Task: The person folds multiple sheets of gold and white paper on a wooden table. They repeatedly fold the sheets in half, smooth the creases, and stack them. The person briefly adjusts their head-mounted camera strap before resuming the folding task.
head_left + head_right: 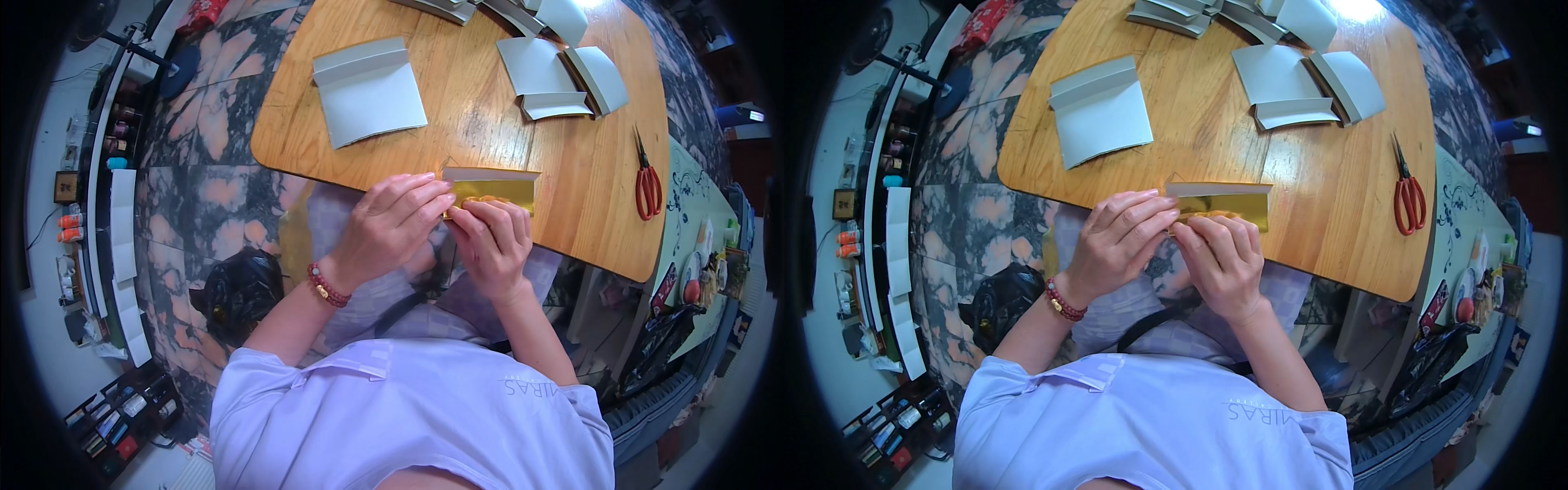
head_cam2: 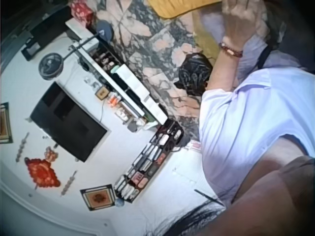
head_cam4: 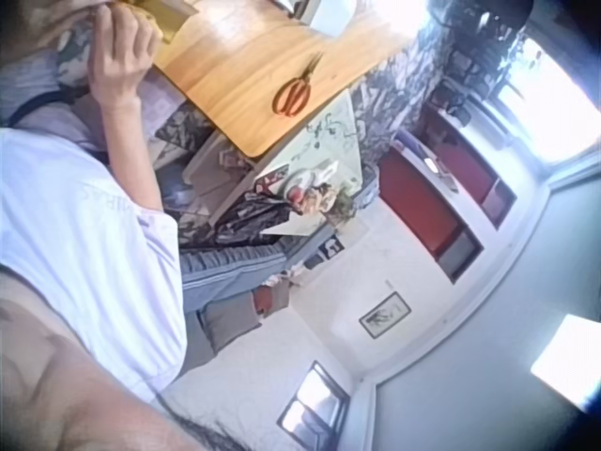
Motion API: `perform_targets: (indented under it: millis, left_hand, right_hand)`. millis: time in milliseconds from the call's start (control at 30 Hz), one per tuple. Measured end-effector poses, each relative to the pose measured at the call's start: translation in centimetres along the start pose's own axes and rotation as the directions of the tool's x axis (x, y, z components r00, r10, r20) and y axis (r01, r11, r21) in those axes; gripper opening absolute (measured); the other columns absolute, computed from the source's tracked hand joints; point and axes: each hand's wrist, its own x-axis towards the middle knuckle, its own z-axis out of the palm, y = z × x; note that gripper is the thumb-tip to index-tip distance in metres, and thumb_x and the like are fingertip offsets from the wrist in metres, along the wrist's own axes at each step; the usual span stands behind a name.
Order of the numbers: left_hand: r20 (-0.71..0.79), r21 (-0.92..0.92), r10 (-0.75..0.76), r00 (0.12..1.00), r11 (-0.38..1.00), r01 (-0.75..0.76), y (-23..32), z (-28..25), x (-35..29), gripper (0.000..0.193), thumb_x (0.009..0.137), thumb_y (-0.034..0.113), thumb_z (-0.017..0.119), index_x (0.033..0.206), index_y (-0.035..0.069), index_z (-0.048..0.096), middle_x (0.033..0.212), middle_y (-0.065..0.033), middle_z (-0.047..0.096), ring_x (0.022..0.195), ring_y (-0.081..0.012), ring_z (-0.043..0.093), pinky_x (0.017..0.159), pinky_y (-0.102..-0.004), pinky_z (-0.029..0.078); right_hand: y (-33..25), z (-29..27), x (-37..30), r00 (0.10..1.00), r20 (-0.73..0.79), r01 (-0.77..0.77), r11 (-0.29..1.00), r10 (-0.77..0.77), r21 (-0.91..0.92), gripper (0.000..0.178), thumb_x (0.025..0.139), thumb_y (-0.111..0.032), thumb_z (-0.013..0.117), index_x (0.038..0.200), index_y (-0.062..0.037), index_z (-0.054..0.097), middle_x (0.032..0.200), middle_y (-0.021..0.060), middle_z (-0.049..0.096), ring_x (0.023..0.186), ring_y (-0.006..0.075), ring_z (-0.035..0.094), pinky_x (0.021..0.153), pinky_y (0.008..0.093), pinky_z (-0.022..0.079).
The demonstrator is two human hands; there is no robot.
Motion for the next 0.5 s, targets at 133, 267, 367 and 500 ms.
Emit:
perform_targets:
  millis: [133,267,367,500]
  left_hand:
    - [0.003,-0.028,-0.003,1.0,1.0,0.004,-0.3,-0.1,0.0,0.042,0.094,0.007,0.081,0.135,0.011,0.072,0.138,-0.0044,0.074,0.132,-0.0263,0.067,0.11,-0.0421,0.055]
    - [0.002,-0.065,0.001,1.0,0.998,0.0,-0.5,-0.2,-0.1,0.043,0.095,0.004,0.079,0.136,0.011,0.071,0.137,-0.0045,0.074,0.132,-0.0269,0.068,0.109,-0.0423,0.055]
    - [0.006,-0.068,0.008,1.0,0.998,-0.008,-0.6,-0.3,0.0,0.042,0.095,0.003,0.079,0.136,0.01,0.071,0.137,-0.0045,0.074,0.131,-0.0275,0.068,0.109,-0.0425,0.055]
    - [0.01,-0.089,0.006,1.0,0.996,-0.006,-0.8,-0.3,-0.2,0.044,0.096,0.003,0.076,0.139,0.011,0.07,0.138,-0.0052,0.073,0.132,-0.0281,0.068,0.109,-0.0428,0.055]
  right_hand:
    - [0.4,-0.1,0.1,1.0,0.006,0.019,0.999,-0.019,0.03,0.032,0.081,-0.006,0.086,0.112,-0.008,0.079,0.112,0.0063,0.073,0.099,0.0268,0.07,0.086,0.041,0.054]
    - [0.4,-0.1,0.3,1.0,-0.002,0.029,0.998,-0.029,0.051,0.031,0.08,-0.005,0.087,0.109,-0.0075,0.078,0.109,0.0067,0.072,0.096,0.0268,0.07,0.082,0.0408,0.054]
    - [0.3,-0.5,0.8,1.0,0.008,-0.019,0.996,0.018,0.091,0.028,0.079,-0.003,0.087,0.105,-0.0071,0.076,0.105,0.0071,0.071,0.093,0.0277,0.069,0.08,0.0401,0.053]
    - [-0.2,-0.9,2.0,0.989,0.008,-0.149,0.97,0.15,0.194,0.021,0.084,0.002,0.086,0.098,-0.0037,0.071,0.102,0.0102,0.068,0.087,0.0277,0.069,0.075,0.0375,0.056]
